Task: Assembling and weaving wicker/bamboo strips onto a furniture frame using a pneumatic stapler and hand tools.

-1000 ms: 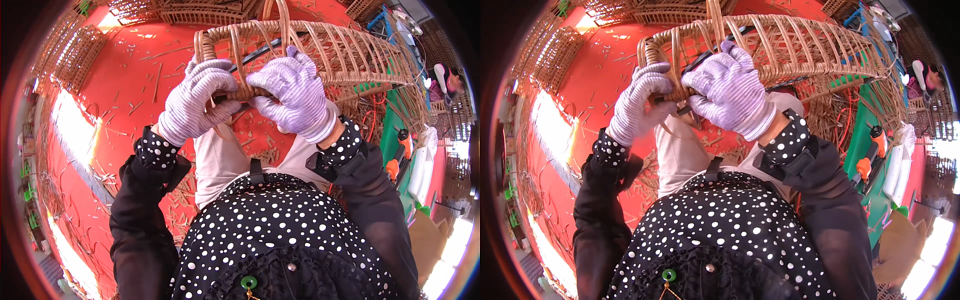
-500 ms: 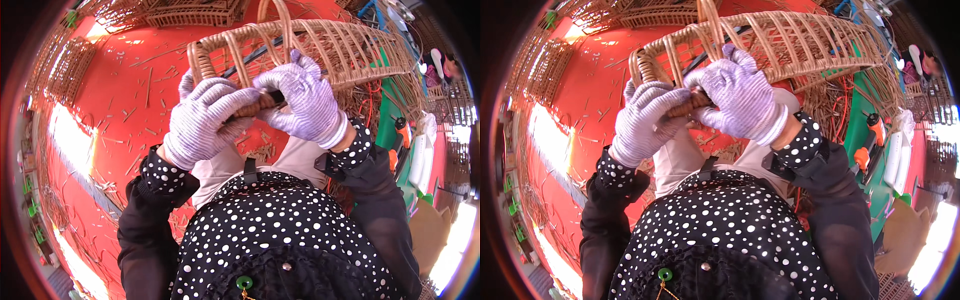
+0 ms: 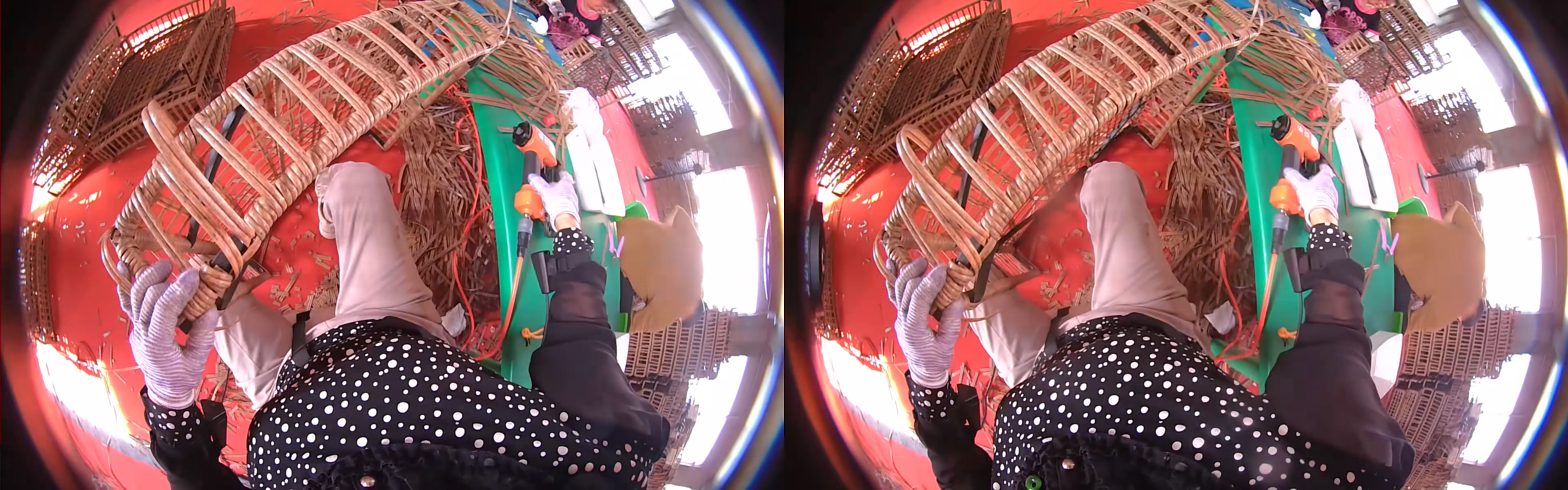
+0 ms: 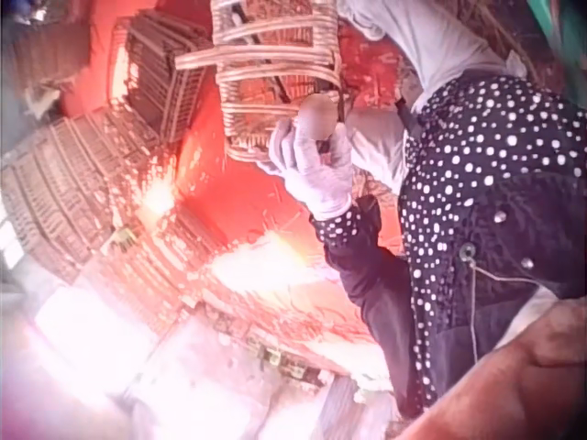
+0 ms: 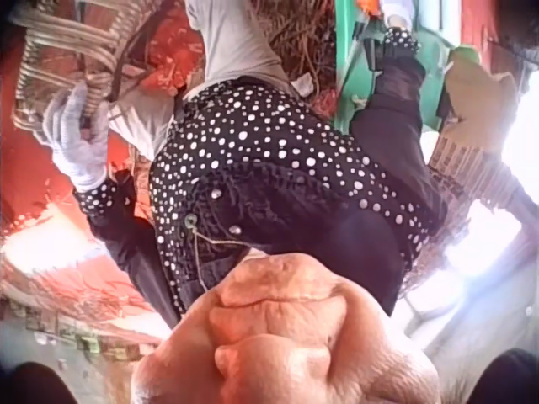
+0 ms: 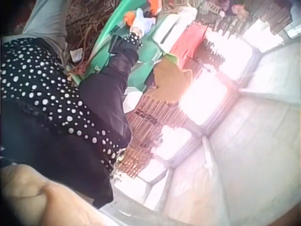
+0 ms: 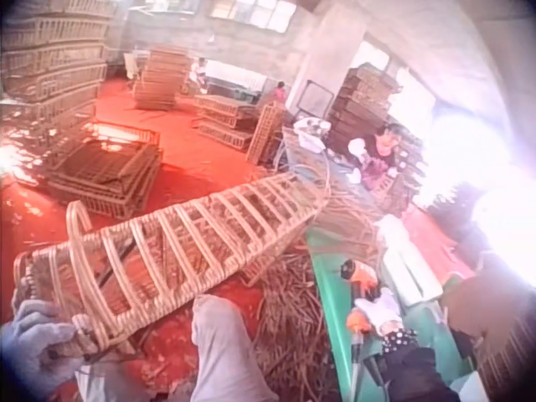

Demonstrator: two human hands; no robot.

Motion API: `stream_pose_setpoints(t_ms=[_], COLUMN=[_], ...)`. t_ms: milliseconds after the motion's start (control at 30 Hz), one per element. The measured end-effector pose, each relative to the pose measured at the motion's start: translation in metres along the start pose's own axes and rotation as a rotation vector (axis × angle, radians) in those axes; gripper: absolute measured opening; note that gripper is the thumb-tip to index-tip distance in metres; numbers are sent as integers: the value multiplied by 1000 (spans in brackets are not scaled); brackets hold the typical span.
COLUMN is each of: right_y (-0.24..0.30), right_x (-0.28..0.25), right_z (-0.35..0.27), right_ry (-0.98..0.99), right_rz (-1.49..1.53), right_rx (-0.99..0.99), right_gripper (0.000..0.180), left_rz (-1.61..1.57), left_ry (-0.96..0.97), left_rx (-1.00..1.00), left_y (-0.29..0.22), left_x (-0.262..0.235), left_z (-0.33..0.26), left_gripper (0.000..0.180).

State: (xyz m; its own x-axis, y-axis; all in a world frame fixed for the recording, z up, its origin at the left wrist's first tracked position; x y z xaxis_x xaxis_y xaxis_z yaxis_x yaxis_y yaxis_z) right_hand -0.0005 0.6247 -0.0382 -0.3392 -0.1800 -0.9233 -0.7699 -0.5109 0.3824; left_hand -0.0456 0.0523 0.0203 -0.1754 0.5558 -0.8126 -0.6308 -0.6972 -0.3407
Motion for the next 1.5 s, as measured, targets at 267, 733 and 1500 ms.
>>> stream_pose_setpoints(t_ms=[267,733,1500], right_y=[12,184,292], right_x=[71,-66,-33], right_z=[69,-175,-322], right_ry=[341,1032,1148], right_rz=[-180,693,-160], right_rx=[-349,-467,-1131], right_gripper=[27,52,45], left_rz=[25,-112,-258], left_ry=[-22,-145,-281], left_rx=[0,-37,5], left_y=[-6,8,14], left_x=[-6,-4,-3], left_z=[-4,-16,-20], left_gripper=[39,39,29])
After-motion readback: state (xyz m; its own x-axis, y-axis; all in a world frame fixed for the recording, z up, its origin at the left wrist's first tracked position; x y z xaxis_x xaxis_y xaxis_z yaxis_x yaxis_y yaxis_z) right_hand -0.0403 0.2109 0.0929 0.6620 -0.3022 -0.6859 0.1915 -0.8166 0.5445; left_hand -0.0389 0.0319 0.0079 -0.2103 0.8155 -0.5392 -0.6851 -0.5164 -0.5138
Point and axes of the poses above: each hand's wrist, its own z-axis towards the middle knuckle, its own x-axis out of the palm, y = z × x, the point moved 7 cm from there along z, towards the middle knuckle, and after that the axes turned 1 degree about -z, right-handed, at the moved point
